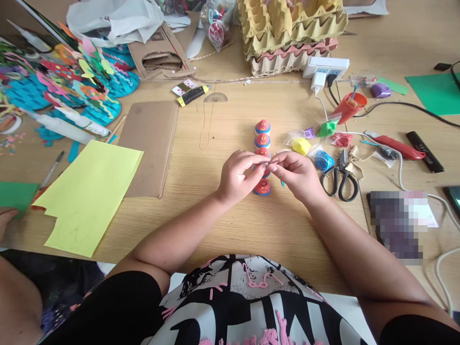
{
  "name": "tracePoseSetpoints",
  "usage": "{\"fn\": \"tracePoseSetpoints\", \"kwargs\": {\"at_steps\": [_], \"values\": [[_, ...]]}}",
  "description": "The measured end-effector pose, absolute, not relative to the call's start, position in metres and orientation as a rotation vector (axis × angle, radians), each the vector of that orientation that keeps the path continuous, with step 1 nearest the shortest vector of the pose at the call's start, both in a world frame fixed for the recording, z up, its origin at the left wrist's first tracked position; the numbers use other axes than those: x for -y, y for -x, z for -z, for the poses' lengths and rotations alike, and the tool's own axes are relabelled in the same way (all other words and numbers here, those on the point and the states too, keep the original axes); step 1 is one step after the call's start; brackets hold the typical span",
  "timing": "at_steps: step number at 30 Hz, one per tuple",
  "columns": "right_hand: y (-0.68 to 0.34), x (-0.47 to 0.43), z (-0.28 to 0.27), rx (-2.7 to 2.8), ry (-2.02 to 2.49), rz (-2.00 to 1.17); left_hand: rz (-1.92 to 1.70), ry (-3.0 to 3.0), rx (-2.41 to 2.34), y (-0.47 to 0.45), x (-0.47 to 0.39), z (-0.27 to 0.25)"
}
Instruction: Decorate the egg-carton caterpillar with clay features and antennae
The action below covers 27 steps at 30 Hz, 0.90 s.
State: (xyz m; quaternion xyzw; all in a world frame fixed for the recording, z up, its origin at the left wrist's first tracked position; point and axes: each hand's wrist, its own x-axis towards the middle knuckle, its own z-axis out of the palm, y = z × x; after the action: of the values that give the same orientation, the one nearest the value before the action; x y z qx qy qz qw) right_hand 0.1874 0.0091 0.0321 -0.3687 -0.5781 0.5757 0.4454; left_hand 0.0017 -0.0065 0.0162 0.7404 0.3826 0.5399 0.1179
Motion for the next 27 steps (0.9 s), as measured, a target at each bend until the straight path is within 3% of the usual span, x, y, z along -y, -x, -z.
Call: {"fn": "tracePoseSetpoints", "kwargs": {"at_steps": [27], "values": [[-0.1893, -0.0096, -0.0347, 1.404, 0.933, -1.373, -1.570, -2.160, -1.147, -0.0016, 0.0083, -0.0124]]}}
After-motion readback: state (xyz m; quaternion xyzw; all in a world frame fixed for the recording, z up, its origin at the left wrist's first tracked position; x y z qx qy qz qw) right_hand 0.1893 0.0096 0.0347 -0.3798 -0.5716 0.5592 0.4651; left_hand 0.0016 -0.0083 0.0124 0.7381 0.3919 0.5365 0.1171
